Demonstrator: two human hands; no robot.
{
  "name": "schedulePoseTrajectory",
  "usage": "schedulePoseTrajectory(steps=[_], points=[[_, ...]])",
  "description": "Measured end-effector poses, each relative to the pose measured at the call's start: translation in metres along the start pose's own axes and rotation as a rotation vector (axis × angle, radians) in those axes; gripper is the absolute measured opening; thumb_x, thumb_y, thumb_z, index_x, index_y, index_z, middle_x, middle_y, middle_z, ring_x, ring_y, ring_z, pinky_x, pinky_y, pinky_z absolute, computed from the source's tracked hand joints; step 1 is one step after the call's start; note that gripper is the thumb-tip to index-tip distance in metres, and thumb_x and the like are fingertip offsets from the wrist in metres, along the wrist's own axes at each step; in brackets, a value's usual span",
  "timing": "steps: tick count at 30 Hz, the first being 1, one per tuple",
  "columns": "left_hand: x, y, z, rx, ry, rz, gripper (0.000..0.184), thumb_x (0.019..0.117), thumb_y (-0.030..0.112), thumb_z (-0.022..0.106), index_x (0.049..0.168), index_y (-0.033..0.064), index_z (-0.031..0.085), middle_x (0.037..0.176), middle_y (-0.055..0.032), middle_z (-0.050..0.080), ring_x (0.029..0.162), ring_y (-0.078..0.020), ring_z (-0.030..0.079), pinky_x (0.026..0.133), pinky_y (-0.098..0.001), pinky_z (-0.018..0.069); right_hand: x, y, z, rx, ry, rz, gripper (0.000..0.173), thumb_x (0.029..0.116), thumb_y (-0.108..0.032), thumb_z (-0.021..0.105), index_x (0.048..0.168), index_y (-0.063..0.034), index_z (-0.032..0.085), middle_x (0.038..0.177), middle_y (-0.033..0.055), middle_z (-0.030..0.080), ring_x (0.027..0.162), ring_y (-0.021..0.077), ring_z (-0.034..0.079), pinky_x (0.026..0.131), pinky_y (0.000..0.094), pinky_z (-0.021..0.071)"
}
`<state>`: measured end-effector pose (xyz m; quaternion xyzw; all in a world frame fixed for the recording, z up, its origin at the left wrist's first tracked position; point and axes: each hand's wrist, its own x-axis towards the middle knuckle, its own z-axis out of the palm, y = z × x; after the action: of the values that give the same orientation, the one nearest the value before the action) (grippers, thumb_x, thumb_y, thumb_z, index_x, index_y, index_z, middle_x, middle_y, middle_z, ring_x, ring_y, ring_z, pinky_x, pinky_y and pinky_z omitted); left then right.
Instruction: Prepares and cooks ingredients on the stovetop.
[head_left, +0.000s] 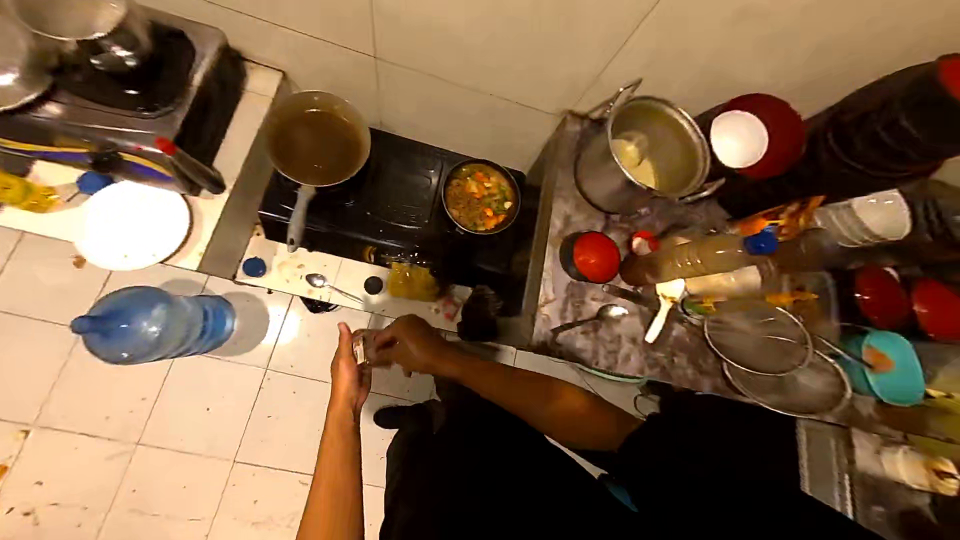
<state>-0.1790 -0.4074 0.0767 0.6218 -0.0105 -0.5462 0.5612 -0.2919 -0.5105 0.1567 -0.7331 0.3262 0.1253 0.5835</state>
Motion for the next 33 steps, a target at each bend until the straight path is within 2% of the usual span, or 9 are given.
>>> schedulePoseTrajectory(steps=[2, 6, 10, 12, 16, 21, 25, 28, 33], points=[[0.022, 0.004, 0.032, 0.019, -0.085, 0.005, 0.064, 0.1111, 0.049, 0.019, 0.124, -0.0001, 0.058, 0.104, -0.0085, 0.067, 0.093, -0.0157, 0.065, 0.084, -0.0374, 0.0561, -0.014, 0.009, -0.035, 0.109, 0.167, 0.03, 0.022, 0.1017, -0.015, 0.063, 0.114, -0.0012, 0.075, 0.098, 0.0139, 0.073, 0.066, 0.0145, 0.064, 0.065, 0.0325, 0.0563], [0.052, 0.007, 0.076, -0.018, -0.176, 0.02, 0.062, 0.1096, 0.053, 0.026, 0.127, 0.0044, 0.06, 0.111, -0.0078, 0.068, 0.102, -0.0153, 0.066, 0.091, -0.0388, 0.0559, -0.034, 0.047, -0.115, 0.244, 0.477, -0.011, 0.019, 0.0989, -0.014, 0.068, 0.113, -0.0031, 0.074, 0.094, 0.0098, 0.075, 0.068, 0.0146, 0.069, 0.064, 0.0328, 0.0607], [0.054, 0.001, 0.079, -0.069, -0.189, -0.001, 0.059, 0.111, 0.048, 0.023, 0.113, 0.0054, 0.064, 0.098, -0.0057, 0.071, 0.094, -0.0153, 0.068, 0.087, -0.037, 0.0571, -0.014, 0.095, -0.208, 0.171, 0.76, 0.072, 0.018, 0.095, -0.007, 0.069, 0.11, 0.0023, 0.073, 0.095, 0.0129, 0.075, 0.081, 0.0196, 0.074, 0.079, 0.0393, 0.0629], [0.044, -0.005, 0.068, -0.063, -0.194, -0.005, 0.063, 0.1114, 0.044, 0.015, 0.109, 0.0044, 0.064, 0.096, -0.0052, 0.071, 0.091, -0.0147, 0.068, 0.083, -0.0352, 0.058, 0.009, 0.121, -0.243, 0.059, 0.813, 0.144, 0.015, 0.0919, -0.006, 0.072, 0.105, 0.0017, 0.074, 0.093, 0.0131, 0.075, 0.08, 0.0207, 0.073, 0.08, 0.042, 0.0618], [0.02, -0.029, 0.032, -0.053, -0.191, 0.002, 0.068, 0.1082, 0.049, 0.012, 0.109, 0.0052, 0.064, 0.098, -0.0036, 0.073, 0.091, -0.013, 0.07, 0.08, -0.0323, 0.0598, 0.052, 0.142, -0.28, -0.163, 0.782, 0.27, 0.014, 0.0868, -0.008, 0.078, 0.099, -0.0012, 0.076, 0.095, 0.0151, 0.075, 0.088, 0.0293, 0.073, 0.087, 0.053, 0.0579], [-0.004, -0.051, -0.004, -0.131, -0.171, 0.027, 0.071, 0.1026, 0.067, 0.026, 0.101, 0.0104, 0.069, 0.096, -0.0027, 0.075, 0.087, -0.0123, 0.072, 0.075, -0.0288, 0.0613, 0.088, 0.137, -0.306, -0.338, 0.712, 0.289, 0.017, 0.0929, -0.008, 0.068, 0.107, -0.0032, 0.076, 0.106, 0.0175, 0.074, 0.101, 0.033, 0.071, 0.095, 0.0553, 0.0544], [-0.01, -0.056, -0.019, -0.16, -0.14, 0.05, 0.072, 0.0992, 0.072, 0.031, 0.101, 0.0114, 0.07, 0.096, -0.0032, 0.076, 0.088, -0.0126, 0.072, 0.077, -0.029, 0.061, 0.104, 0.133, -0.318, -0.331, 0.753, 0.28, 0.016, 0.0913, -0.012, 0.073, 0.103, -0.0022, 0.075, 0.1, 0.015, 0.075, 0.092, 0.0288, 0.073, 0.09, 0.0516, 0.0577], [-0.012, -0.051, -0.022, -0.193, -0.152, 0.069, 0.073, 0.0943, 0.078, 0.037, 0.1, 0.0135, 0.071, 0.096, -0.0021, 0.076, 0.088, -0.0117, 0.072, 0.077, -0.0284, 0.0609, 0.101, 0.131, -0.315, -0.344, 0.707, 0.236, 0.015, 0.0935, -0.007, 0.069, 0.107, -0.0016, 0.075, 0.102, 0.0154, 0.074, 0.094, 0.0268, 0.072, 0.093, 0.0484, 0.0566], [-0.012, -0.047, -0.026, -0.203, -0.167, 0.093, 0.074, 0.0951, 0.078, 0.034, 0.102, 0.0135, 0.071, 0.097, -0.0019, 0.075, 0.088, -0.0123, 0.072, 0.077, -0.0288, 0.0611, 0.083, 0.138, -0.302, -0.355, 0.616, 0.273, 0.018, 0.0908, -0.012, 0.076, 0.102, 0.0015, 0.074, 0.094, 0.0179, 0.074, 0.085, 0.0315, 0.072, 0.086, 0.0553, 0.0578]])
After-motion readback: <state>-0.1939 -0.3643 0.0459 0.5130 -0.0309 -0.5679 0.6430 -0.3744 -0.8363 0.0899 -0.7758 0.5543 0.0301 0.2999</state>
